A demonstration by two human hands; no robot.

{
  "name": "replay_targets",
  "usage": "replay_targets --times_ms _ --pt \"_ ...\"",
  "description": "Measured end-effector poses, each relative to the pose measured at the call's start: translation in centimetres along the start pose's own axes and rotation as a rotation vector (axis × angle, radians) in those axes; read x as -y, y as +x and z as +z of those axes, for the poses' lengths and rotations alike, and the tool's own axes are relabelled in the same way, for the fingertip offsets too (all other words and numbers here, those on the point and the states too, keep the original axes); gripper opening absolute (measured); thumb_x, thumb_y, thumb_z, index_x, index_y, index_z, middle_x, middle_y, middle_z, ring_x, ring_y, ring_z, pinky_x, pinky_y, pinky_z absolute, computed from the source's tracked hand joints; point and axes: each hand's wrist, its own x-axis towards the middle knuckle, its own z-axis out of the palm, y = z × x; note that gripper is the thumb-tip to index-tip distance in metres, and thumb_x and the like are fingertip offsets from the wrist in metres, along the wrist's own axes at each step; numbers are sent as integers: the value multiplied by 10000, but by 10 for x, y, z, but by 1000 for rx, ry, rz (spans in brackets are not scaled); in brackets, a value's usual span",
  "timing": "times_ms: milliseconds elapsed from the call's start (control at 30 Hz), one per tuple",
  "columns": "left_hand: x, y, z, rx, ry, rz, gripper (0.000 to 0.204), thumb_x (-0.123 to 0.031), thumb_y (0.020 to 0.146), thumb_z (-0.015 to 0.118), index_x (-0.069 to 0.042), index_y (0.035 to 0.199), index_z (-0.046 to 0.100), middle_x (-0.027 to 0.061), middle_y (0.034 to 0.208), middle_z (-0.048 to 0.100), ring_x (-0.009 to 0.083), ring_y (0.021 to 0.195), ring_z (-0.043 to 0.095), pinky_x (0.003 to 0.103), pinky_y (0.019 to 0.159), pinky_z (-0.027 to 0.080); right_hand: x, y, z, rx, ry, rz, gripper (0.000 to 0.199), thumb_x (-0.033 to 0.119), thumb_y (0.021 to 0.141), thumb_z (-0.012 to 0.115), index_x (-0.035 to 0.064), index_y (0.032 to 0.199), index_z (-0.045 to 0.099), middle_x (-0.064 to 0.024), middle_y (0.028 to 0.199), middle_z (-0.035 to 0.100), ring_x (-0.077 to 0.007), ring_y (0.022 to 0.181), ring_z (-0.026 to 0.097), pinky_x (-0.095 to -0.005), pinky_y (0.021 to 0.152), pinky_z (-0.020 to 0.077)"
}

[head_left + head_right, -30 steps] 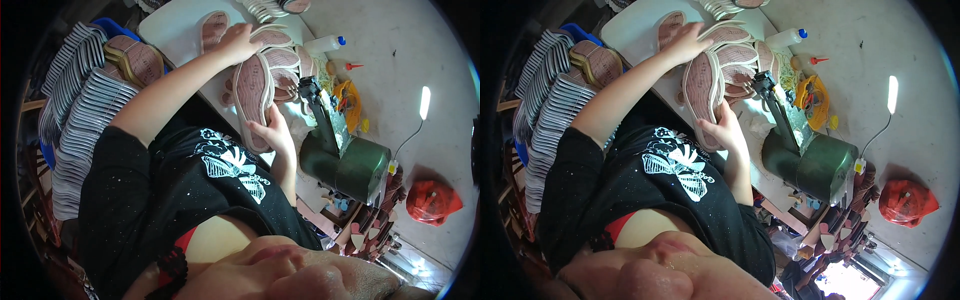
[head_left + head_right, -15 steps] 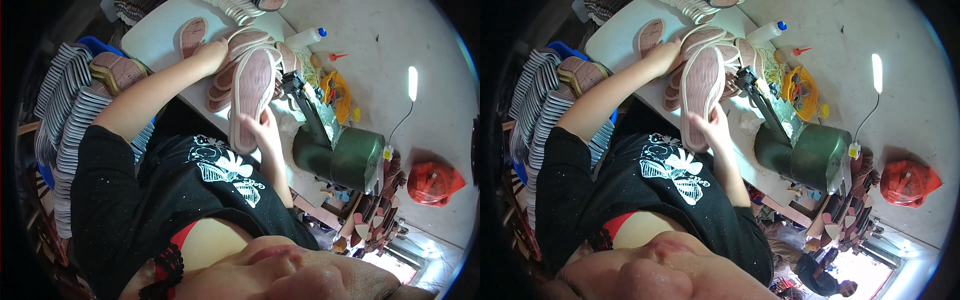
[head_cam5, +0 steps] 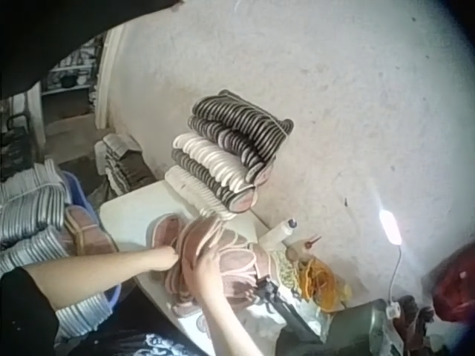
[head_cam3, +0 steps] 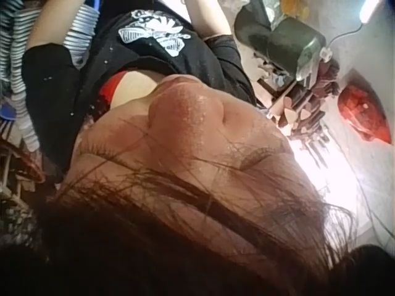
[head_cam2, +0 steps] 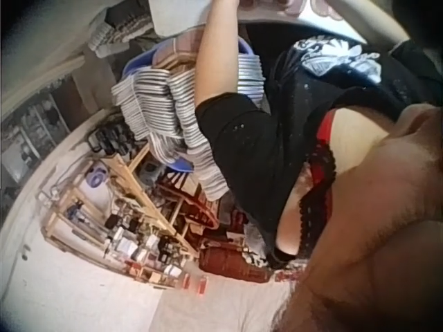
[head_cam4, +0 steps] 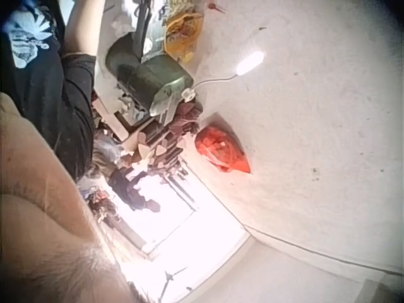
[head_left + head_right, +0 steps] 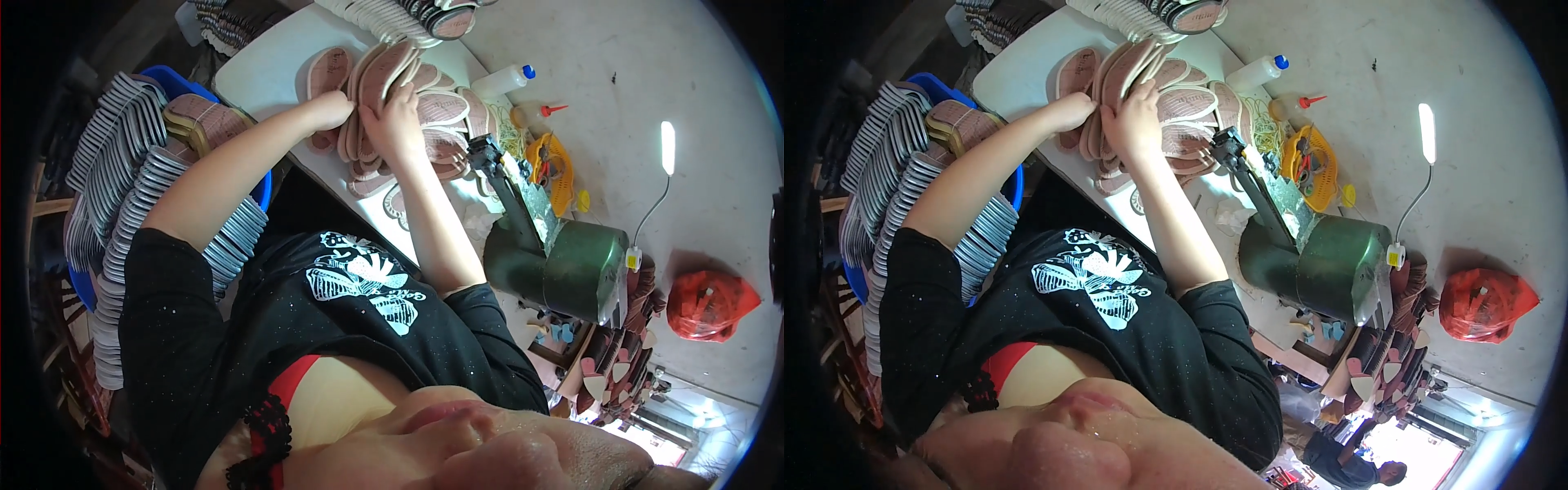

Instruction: The recorder is assembling or inspecting multiple layers of shoe insoles, stacking them together.

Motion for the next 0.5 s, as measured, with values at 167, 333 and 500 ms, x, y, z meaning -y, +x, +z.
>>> replay_targets --times_ms 167,333,500 --pt "-12 -34 -24 197 -536 -172 337 -118 923 347 2 1102 605 166 1011 655 268 870 651 416 803 532 14 4 21 120 -118 -53 1043 350 745 746 -206 1376 130 -373 1415 284 -437 1187 493 -441 923 490" --pt "32 -13 -32 156 -168 110 362 45 729 427 -5 990 673 94 1004 644 250 922 630 402 833 497 28 -1 10 235 -232 -73 1186 343 632 819 -201 1390 86 -359 1373 344 -432 1146 526 -431 883 515" --pt "-19 -31 -15 -162 411 37 262 -23 758 516 -6 943 701 120 1115 583 279 1078 538 423 896 436 14 10 2 223 -192 -44 1211 265 614 819 -208 1391 18 -388 1281 438 -446 1037 597 -394 875 523"
